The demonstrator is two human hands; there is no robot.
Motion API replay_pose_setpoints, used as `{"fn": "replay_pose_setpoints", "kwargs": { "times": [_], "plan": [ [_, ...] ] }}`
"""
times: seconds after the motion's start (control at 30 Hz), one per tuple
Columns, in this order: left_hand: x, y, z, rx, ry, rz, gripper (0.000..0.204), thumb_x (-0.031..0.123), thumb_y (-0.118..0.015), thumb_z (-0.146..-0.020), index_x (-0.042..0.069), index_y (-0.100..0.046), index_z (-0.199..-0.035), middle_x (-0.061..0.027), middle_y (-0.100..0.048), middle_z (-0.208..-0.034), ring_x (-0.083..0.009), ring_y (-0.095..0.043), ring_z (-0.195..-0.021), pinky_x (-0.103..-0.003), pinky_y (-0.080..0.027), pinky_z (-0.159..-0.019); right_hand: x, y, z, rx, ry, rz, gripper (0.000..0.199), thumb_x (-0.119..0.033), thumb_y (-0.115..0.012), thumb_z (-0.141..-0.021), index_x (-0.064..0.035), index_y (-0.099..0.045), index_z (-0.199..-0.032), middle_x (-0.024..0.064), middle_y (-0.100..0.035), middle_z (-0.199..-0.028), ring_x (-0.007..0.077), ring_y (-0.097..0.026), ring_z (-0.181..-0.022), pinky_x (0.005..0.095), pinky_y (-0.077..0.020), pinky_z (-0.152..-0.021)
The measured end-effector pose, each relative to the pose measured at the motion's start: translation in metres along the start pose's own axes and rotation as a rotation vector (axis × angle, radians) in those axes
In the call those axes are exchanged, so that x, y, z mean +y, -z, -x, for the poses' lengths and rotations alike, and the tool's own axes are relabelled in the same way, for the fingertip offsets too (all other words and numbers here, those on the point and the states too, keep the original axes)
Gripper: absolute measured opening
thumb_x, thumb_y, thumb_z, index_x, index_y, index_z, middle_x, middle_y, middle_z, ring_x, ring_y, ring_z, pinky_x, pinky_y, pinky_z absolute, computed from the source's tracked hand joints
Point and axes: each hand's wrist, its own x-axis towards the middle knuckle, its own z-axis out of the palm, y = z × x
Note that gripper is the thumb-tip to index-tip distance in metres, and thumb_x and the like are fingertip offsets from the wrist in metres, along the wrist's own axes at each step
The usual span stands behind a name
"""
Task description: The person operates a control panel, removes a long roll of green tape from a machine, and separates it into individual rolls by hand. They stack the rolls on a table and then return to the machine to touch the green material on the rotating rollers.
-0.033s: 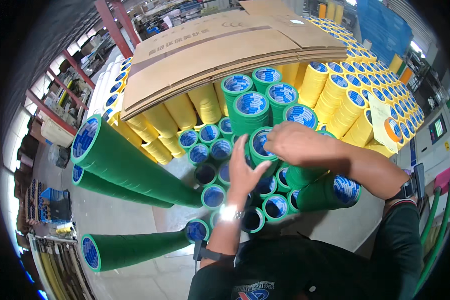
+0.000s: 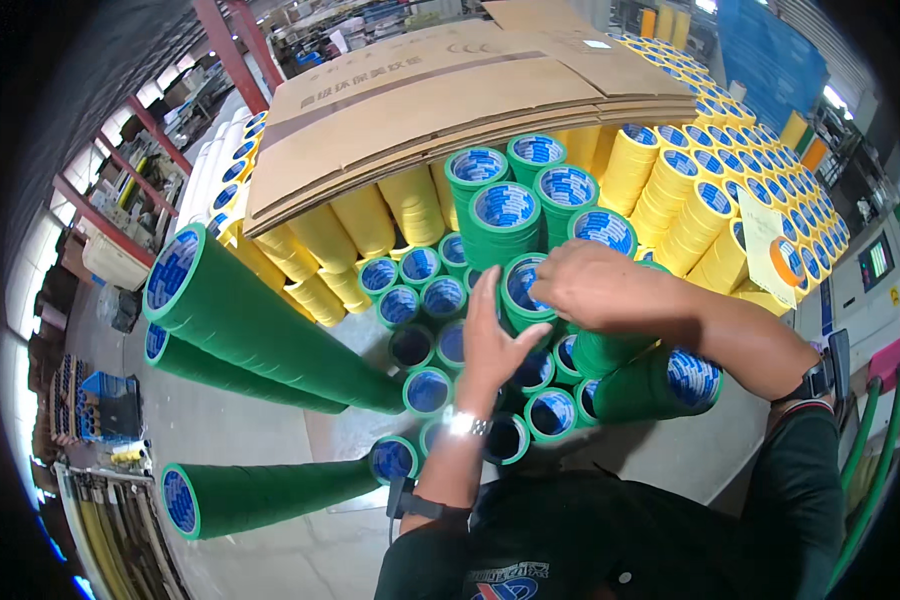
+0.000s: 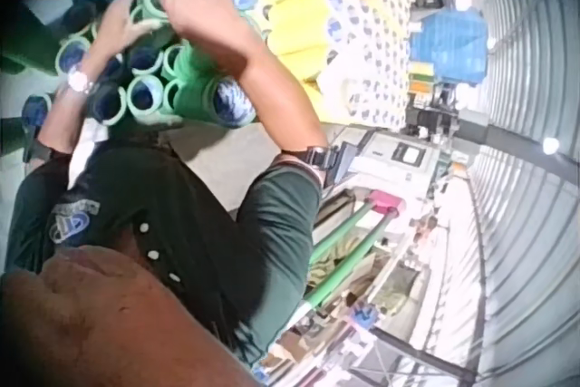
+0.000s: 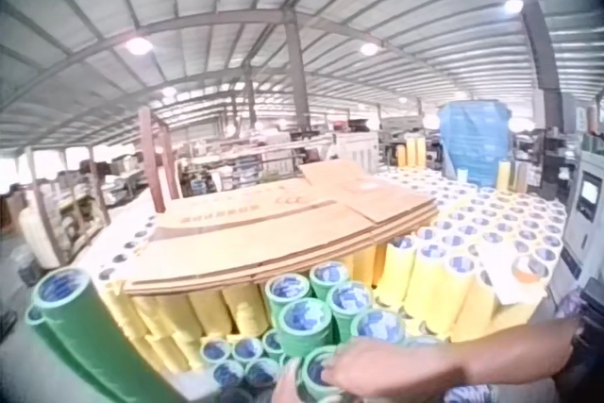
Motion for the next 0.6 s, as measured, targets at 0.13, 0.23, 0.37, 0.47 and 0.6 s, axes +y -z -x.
{"fn": "replay_pose_setpoints", "kwargs": {
  "times": [0.13, 0.23, 0.37, 0.47, 0.6],
  "plan": [
    [0.004, -0.009, -0.002, 0.009, -0.087, -0.086, 0.102, 0.020, -0.097, -0.065, 0.001, -0.044, -0.150, -0.0243, -0.053, -0.148, -0.0434, -0.051, -0.137, -0.050, -0.043, -0.115, -0.001, 0.026, 0.008, 0.130, -0.026, -0.017, 0.025, -0.016, -0.077, -0.080, -0.0052, -0.068, -0.101, 0.0131, -0.066, -0.098, 0.0360, -0.065, -0.098, 0.0470, -0.0519, -0.085],
    [0.005, -0.009, -0.002, 0.022, -0.107, -0.136, 0.100, 0.017, -0.097, -0.064, 0.001, -0.047, -0.148, -0.0241, -0.054, -0.147, -0.0427, -0.052, -0.136, -0.049, -0.045, -0.114, 0.003, 0.046, 0.019, 0.240, -0.074, -0.044, 0.026, -0.017, -0.079, -0.080, -0.0046, -0.069, -0.101, 0.0140, -0.067, -0.099, 0.0360, -0.066, -0.098, 0.0486, -0.0534, -0.086],
    [0.016, -0.006, 0.002, 0.076, -0.069, -0.145, 0.098, 0.019, -0.097, -0.064, 0.000, -0.048, -0.147, -0.0250, -0.053, -0.148, -0.0440, -0.051, -0.137, -0.050, -0.044, -0.114, 0.010, 0.063, 0.036, 0.308, -0.137, -0.028, 0.031, -0.015, -0.081, -0.078, -0.0062, -0.069, -0.106, 0.0134, -0.067, -0.101, 0.0361, -0.067, -0.101, 0.0476, -0.0538, -0.087],
    [0.031, 0.005, 0.014, 0.147, -0.046, -0.097, 0.091, 0.019, -0.095, -0.070, 0.000, -0.048, -0.147, -0.0261, -0.052, -0.149, -0.0456, -0.048, -0.140, -0.050, -0.042, -0.116, 0.014, 0.071, 0.048, 0.348, -0.114, -0.008, 0.034, -0.013, -0.081, -0.076, -0.0058, -0.068, -0.107, 0.0136, -0.068, -0.103, 0.0367, -0.067, -0.102, 0.0480, -0.0540, -0.088],
    [0.050, 0.040, 0.069, 0.353, -0.093, -0.021, 0.055, 0.003, -0.080, -0.083, -0.002, -0.058, -0.133, -0.0222, -0.062, -0.131, -0.0314, -0.070, -0.100, -0.038, -0.058, -0.086, 0.008, 0.089, 0.054, 0.442, -0.028, -0.038, 0.037, -0.012, -0.077, -0.079, -0.0041, -0.067, -0.113, 0.0193, -0.069, -0.116, 0.0413, -0.065, -0.111, 0.0474, -0.0530, -0.097]
  ]
}}
